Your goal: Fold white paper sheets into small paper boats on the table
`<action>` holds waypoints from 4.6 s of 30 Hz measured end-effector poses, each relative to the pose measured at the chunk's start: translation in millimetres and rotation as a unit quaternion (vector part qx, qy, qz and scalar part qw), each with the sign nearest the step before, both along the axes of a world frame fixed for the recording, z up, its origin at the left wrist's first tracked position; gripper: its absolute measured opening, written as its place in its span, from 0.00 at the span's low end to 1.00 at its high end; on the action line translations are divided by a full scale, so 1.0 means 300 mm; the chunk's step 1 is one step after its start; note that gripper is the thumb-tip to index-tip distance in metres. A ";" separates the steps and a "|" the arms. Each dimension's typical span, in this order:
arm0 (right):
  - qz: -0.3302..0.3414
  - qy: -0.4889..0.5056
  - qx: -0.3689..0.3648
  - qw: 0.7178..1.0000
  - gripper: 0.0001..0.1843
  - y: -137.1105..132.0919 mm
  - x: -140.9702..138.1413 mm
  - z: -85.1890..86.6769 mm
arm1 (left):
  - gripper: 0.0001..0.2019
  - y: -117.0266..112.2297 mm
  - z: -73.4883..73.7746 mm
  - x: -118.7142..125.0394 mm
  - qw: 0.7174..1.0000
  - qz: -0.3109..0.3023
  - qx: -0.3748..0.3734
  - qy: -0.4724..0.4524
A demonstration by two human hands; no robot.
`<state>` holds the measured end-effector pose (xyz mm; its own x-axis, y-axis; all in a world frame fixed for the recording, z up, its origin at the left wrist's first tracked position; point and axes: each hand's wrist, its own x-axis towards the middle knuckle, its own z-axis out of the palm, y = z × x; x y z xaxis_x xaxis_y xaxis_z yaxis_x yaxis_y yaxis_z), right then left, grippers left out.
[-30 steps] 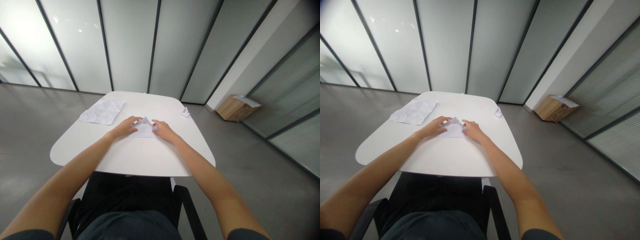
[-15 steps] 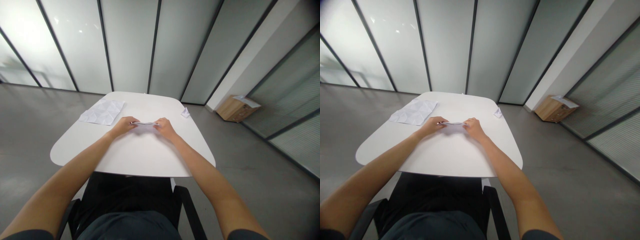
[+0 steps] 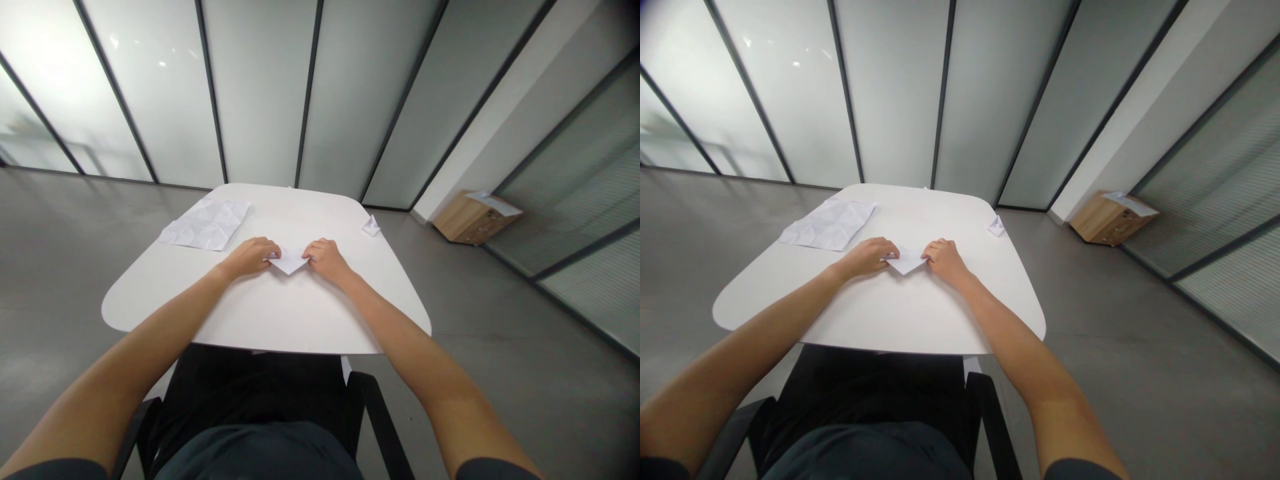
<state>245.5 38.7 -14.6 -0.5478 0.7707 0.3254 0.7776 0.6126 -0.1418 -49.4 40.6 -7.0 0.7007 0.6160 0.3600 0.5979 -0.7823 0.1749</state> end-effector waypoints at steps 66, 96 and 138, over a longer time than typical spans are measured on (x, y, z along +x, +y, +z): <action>-0.023 -0.072 -0.024 0.997 0.23 -0.016 -0.001 0.012 | 0.24 0.047 -0.073 0.009 0.999 0.017 -0.012 0.030; -0.067 -0.061 -0.062 0.994 0.16 0.003 0.037 0.028 | 0.23 0.017 -0.033 -0.006 0.991 0.130 0.005 0.036; -0.184 0.154 -0.102 0.965 0.23 0.005 -0.085 -0.036 | 0.25 -0.029 -0.014 0.090 0.981 0.122 -0.048 -0.141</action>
